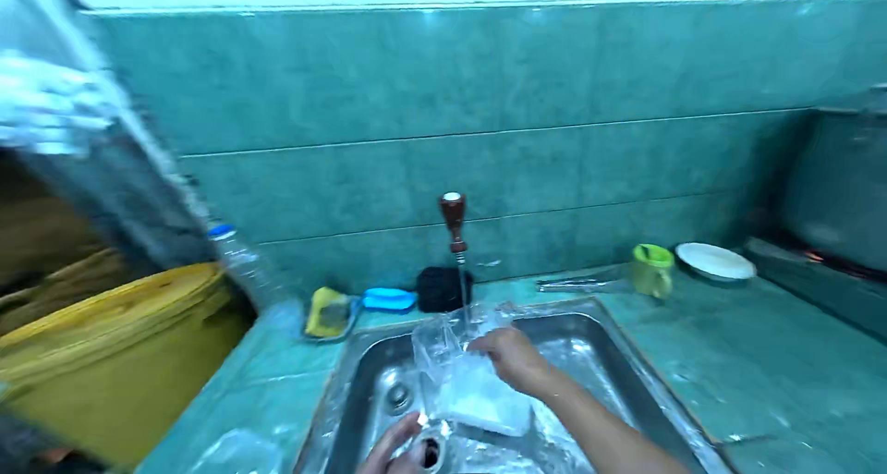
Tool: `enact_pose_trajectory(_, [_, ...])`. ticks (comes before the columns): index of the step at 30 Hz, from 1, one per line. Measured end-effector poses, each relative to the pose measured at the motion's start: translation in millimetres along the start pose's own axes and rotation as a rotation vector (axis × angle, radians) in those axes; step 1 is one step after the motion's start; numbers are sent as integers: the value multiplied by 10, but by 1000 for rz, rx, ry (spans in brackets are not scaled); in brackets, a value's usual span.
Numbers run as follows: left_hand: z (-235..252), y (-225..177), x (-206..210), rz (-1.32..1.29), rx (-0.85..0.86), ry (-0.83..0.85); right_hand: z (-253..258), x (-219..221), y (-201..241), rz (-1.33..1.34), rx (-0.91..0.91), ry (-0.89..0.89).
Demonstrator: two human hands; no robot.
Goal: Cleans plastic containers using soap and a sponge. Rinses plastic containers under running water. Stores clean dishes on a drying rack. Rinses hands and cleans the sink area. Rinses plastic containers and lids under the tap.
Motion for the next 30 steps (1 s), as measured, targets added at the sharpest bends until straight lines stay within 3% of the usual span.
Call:
enact_pose_trajectory(5, [339, -132, 83, -7, -64, -134, 76, -13, -119, -79, 162, -31])
enact_pose_trajectory(9, [581, -120, 161, -22, -113, -165, 67, 12, -73, 4, 40, 43])
enact_pose_trajectory(13, [737, -129, 284, 15, -140, -129, 85, -160, -246, -136, 249, -5])
enact_pose_trajectory(17, [981, -197, 398, 117, -73, -129, 72, -142, -244, -19, 135, -1])
enact_pose_trajectory(21, [1206, -344, 487, 488, 98, -168, 84, -242, -357, -107, 213, -76])
enact_pose_trajectory(23, [1265, -496, 584, 797, 224, -166, 83, -223, -269, -139, 129, -29])
enact_pose_trajectory(25, [1313, -578, 725, 1017, 331, -46, 69, -211, -166, -103, 17, -18])
enact_pose_trajectory(27, [1371, -607, 844, 1112, 363, 104, 53, -234, -109, -90, -30, -91])
enact_pose_trajectory(30, [1499, -671, 817, 992, 261, 94, -58, -268, -89, -153, -203, -560])
Point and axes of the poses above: each hand's wrist, its own z-axis towards the middle knuckle, its own x-axis out of the palm, y = z × x, the point moved 5 cm from there along z, towards the middle knuckle, and after that the axes turned 6 degrees about -y, right-handed, at the moved point
